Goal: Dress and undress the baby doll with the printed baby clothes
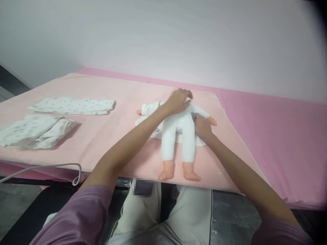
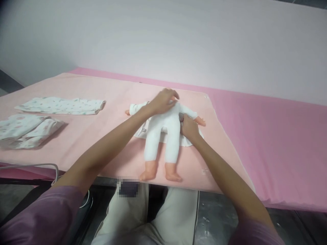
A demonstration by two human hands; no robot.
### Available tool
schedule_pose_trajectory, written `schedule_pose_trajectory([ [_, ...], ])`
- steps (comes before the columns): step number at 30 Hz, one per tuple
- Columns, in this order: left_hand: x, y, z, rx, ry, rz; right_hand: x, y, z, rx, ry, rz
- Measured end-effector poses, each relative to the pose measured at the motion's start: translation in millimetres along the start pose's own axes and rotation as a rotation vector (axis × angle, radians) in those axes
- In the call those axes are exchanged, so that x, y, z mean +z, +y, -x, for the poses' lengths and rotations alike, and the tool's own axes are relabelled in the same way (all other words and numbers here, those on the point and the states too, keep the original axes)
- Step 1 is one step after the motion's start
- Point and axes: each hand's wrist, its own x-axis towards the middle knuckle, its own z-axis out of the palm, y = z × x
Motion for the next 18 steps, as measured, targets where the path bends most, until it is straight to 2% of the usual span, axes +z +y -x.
schedule_pose_trajectory([
  [3,30.3,34,-37,-0.004,-0.333,-0.04,-2,2,-8,0.045,-0.074,-0.002],
  [5,44.6,42,-49,-0.033,-0.441,-0.111,-3,2,-12,0.075,-0.118,0.017],
  [6,49.0,42,-51,-0.046,-0.443,-0.144,-3,1,-13,0.093,-0.126,0.034],
  [8,52.3,38,-48,-0.072,-0.375,-0.179,-4,-1,-16,0.137,-0.121,0.069],
  [12,44.3,28,-32,-0.116,-0.199,-0.097,-10,-5,-26,0.201,-0.156,0.131],
  [15,38.4,25,-25,-0.137,-0.127,-0.054,-13,-4,-36,0.239,-0.204,0.197],
  [18,37.4,24,-21,-0.146,-0.054,-0.034,-11,4,-40,0.195,-0.185,0.243],
])
